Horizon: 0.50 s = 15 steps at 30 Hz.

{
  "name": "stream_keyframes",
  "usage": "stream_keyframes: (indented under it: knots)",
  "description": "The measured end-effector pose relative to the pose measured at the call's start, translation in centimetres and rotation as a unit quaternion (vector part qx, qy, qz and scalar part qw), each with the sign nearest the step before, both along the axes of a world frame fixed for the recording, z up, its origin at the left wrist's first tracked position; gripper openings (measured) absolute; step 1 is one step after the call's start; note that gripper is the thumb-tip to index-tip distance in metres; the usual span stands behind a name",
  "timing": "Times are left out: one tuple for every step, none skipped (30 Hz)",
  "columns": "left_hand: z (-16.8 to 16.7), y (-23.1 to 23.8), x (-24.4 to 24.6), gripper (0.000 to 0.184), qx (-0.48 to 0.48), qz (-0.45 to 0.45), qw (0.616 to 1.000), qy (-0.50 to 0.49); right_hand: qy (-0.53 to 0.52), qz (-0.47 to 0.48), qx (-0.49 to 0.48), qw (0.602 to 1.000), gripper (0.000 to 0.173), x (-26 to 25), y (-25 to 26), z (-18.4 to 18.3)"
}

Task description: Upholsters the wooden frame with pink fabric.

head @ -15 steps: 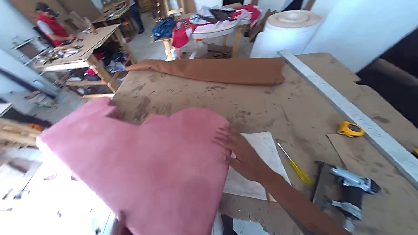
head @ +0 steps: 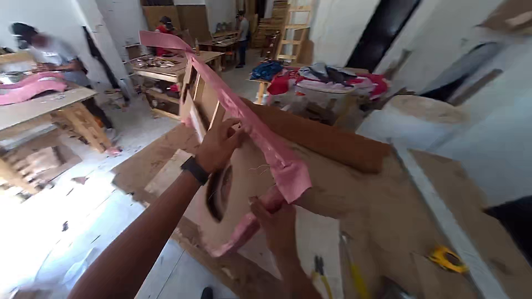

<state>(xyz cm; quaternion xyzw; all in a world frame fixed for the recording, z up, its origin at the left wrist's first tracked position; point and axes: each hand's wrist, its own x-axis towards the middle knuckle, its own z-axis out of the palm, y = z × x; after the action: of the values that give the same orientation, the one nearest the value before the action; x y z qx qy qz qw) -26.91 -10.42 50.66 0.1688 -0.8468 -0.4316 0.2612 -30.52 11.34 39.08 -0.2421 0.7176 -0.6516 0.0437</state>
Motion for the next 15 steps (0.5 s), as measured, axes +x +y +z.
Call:
stream_keyframes:
  knots:
    - [-1.1,1.5,-0.6,0.059,-0.022,-0.031,0.999,0.013,-0.031,-0.008,-0.011,0.999,0.063,-0.4,0.4,0.0]
    - [-3.3,3.1,-0.7,0.064,-0.049,-0.066,0.996,0.019,-0.072,-0.018,-0.036,0.997,0.062,-0.5,0.6,-0.6]
    - [-6.5,4.6,-0.3,0.071,-0.077,-0.098,0.992,0.010,-0.123,-0.029,-0.071,0.989,0.060,-0.3,0.8,-1.6]
    - [-10.2,6.1,0.3,0.076,-0.110,-0.125,0.986,-0.002,-0.180,-0.043,-0.112,0.976,0.055,0.2,0.9,-3.3]
    - [-13.5,7.2,1.0,0.077,-0.145,-0.146,0.979,-0.012,-0.244,-0.061,-0.154,0.955,0.051,0.7,1.1,-5.6]
    - [-16.2,8.0,1.6,0.074,-0.157,-0.167,0.973,-0.025,-0.314,-0.077,-0.182,0.928,0.047,1.5,1.4,-8.4]
    - [-18.5,8.6,2.0,0.074,-0.160,-0.192,0.967,-0.056,-0.383,-0.086,-0.193,0.899,0.045,2.4,2.0,-11.5]
    - [-21.1,9.2,2.6,0.075,-0.172,-0.214,0.955,-0.110,-0.439,-0.082,-0.185,0.875,0.046,3.5,2.9,-14.3]
    - [-23.9,9.7,3.6,0.076,-0.202,-0.229,0.938,-0.166,-0.473,-0.073,-0.162,0.863,0.048,4.7,3.9,-16.4]
    - [-26.8,9.8,5.2,0.077,-0.238,-0.233,0.925,-0.185,-0.491,-0.054,-0.127,0.860,0.054,5.8,4.5,-18.0]
    - [-29.0,9.3,6.7,0.076,-0.247,-0.230,0.925,-0.177,-0.500,-0.024,-0.085,0.862,0.057,6.4,4.7,-19.2]
    - [-30.6,8.7,7.8,0.075,-0.246,-0.230,0.928,-0.159,-0.503,0.012,-0.032,0.863,0.058,6.9,5.1,-20.1]
    - [-31.6,8.4,8.5,0.074,-0.237,-0.227,0.934,-0.138,-0.504,0.053,0.028,0.861,0.057,7.1,5.8,-21.0]
    - [-31.9,8.4,8.6,0.071,-0.228,-0.227,0.939,-0.121,-0.493,0.099,0.089,0.860,0.055,7.4,6.6,-22.0]
    - [-31.7,8.7,8.4,0.068,-0.229,-0.239,0.937,-0.111,-0.469,0.138,0.137,0.862,0.052,8.0,7.5,-22.9]
